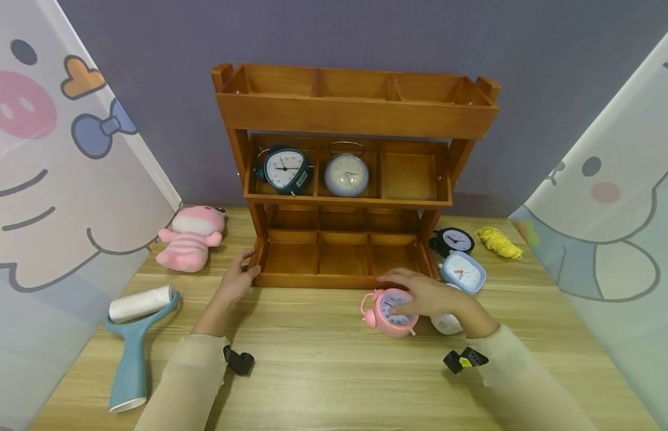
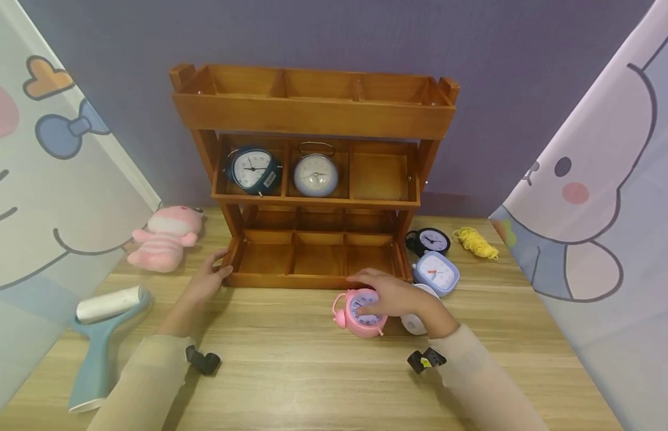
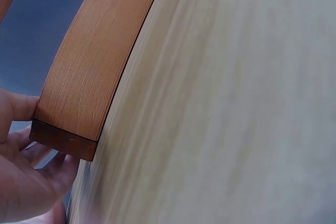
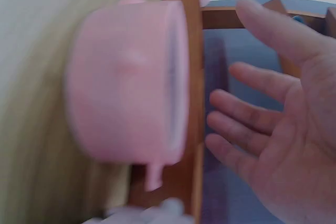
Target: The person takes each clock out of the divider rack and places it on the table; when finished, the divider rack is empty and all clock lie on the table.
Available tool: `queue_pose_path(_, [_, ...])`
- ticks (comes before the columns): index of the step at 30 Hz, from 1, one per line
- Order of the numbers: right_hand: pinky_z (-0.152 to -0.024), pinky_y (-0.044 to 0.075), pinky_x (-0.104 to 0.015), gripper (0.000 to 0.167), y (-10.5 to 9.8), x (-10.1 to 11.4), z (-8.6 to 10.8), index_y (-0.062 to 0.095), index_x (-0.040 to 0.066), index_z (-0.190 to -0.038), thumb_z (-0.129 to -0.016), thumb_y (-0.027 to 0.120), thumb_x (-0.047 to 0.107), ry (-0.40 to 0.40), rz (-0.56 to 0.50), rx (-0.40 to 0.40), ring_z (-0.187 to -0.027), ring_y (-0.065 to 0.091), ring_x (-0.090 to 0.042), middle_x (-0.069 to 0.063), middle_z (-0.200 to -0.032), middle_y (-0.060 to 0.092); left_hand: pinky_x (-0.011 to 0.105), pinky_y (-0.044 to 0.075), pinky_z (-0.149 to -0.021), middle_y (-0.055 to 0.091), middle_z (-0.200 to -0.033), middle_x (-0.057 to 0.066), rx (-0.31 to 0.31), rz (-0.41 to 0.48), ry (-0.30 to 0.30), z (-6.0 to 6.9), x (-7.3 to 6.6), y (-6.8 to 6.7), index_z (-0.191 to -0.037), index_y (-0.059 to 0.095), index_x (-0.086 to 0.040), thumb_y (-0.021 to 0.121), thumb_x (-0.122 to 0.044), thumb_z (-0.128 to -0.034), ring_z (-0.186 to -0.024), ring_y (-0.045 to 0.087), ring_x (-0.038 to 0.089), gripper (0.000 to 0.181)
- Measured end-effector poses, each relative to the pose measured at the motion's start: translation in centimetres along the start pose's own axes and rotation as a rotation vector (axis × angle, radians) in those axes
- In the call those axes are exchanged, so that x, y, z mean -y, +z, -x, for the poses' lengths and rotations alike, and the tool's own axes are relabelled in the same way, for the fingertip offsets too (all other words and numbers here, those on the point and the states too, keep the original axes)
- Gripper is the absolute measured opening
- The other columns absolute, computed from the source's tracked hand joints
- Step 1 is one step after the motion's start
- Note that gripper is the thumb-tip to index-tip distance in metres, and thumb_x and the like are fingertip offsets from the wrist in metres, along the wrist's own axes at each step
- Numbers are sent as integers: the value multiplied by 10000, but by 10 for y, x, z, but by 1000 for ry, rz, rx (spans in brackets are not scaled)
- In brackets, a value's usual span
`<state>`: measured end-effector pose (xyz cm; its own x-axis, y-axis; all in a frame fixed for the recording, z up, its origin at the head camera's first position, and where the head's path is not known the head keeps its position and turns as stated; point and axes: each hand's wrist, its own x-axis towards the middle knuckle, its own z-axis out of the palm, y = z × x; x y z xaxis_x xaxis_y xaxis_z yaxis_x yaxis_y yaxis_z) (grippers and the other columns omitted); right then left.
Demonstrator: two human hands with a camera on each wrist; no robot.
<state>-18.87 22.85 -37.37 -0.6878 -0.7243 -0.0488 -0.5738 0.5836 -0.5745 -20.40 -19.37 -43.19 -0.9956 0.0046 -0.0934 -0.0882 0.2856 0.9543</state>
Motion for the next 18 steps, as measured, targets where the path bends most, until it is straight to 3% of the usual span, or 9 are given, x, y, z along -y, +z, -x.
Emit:
queue_pose_path(9, [-962,397,-571,548,-20,30,-17,510,121,-1414,-932,681,318,-32,34,-160,-1244,472,-348,-132,-1411,466,534,353,-990,257,-1492,304,-1,-12,-3,-1,-1,0,-1537,207,-26,434,-61,-1027,-1298,349,432,559])
queue_pose_path(18, [-1009,377,-515,564,-41,54,-50,491,113,-1427,-924,702,253,-93,17,-317,-1270,449,-320,-114,-1437,427,540,341,-1003,222,-1512,298,11,3,-14,1,-2,-1,-1542,191,-29,433,-61,-1031,-1316,325,435,567])
